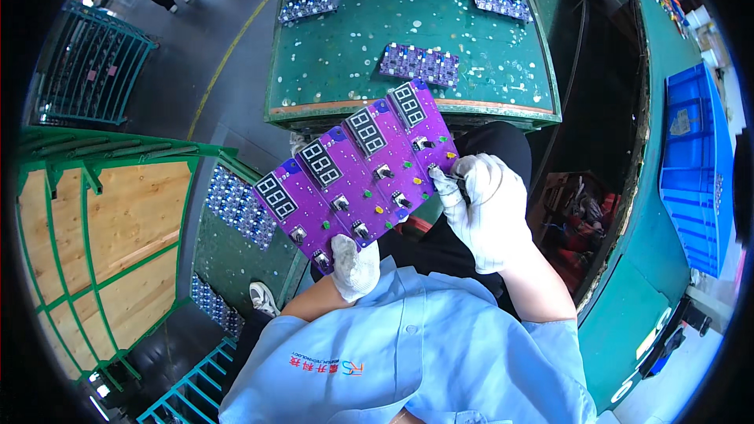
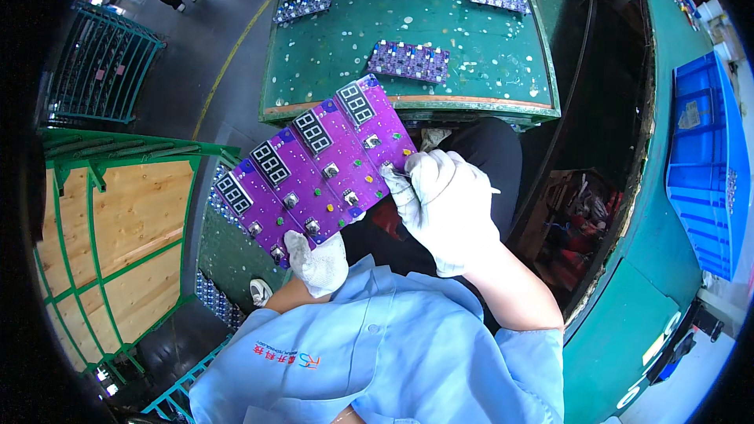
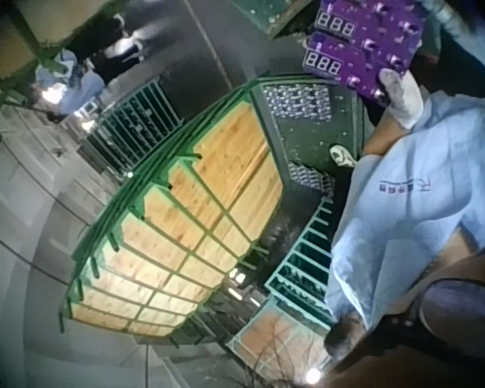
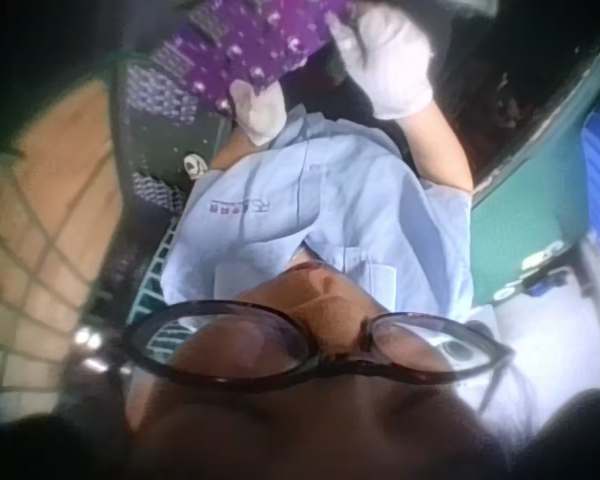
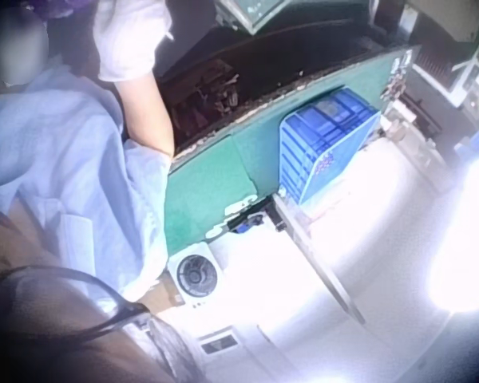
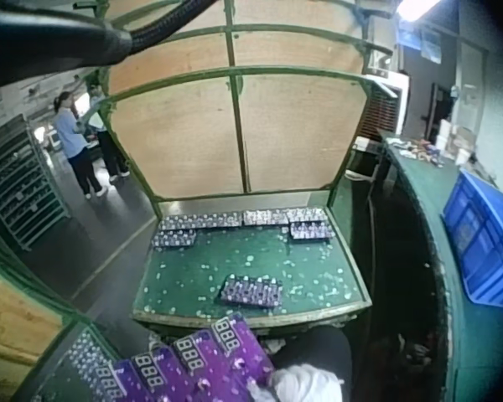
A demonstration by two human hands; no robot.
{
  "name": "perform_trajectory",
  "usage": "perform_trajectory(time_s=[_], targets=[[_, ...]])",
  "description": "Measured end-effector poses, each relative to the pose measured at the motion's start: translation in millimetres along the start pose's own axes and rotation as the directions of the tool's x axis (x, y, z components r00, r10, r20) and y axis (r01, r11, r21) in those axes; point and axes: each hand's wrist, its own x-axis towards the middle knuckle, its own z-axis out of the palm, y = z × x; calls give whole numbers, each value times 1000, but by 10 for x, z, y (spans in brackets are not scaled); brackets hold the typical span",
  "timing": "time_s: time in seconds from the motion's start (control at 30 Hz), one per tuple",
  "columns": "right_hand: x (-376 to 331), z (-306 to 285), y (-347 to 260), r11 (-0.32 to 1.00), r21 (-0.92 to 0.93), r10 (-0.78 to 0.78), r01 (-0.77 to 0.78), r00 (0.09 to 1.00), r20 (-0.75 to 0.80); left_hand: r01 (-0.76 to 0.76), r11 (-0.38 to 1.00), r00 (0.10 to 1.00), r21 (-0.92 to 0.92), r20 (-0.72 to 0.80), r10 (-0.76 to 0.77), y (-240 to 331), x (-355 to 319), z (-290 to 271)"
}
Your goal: The recorder is assembling multiple printed circuit board (PCB) components, connecting parts and checking the alignment of the boards.
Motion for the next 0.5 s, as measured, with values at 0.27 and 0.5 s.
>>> perform_trajectory(time_s=[0.27, 0.5], targets=[[52, -10, -63, 996, -72, 46, -44, 998, 33, 59, 910, 978, 410, 158, -134, -83, -53, -85], [44, 33, -39, 994, -92, -49, 55, 997, 67, -253, 564, 917, 786, 380, -120, -150, -93, -137]])
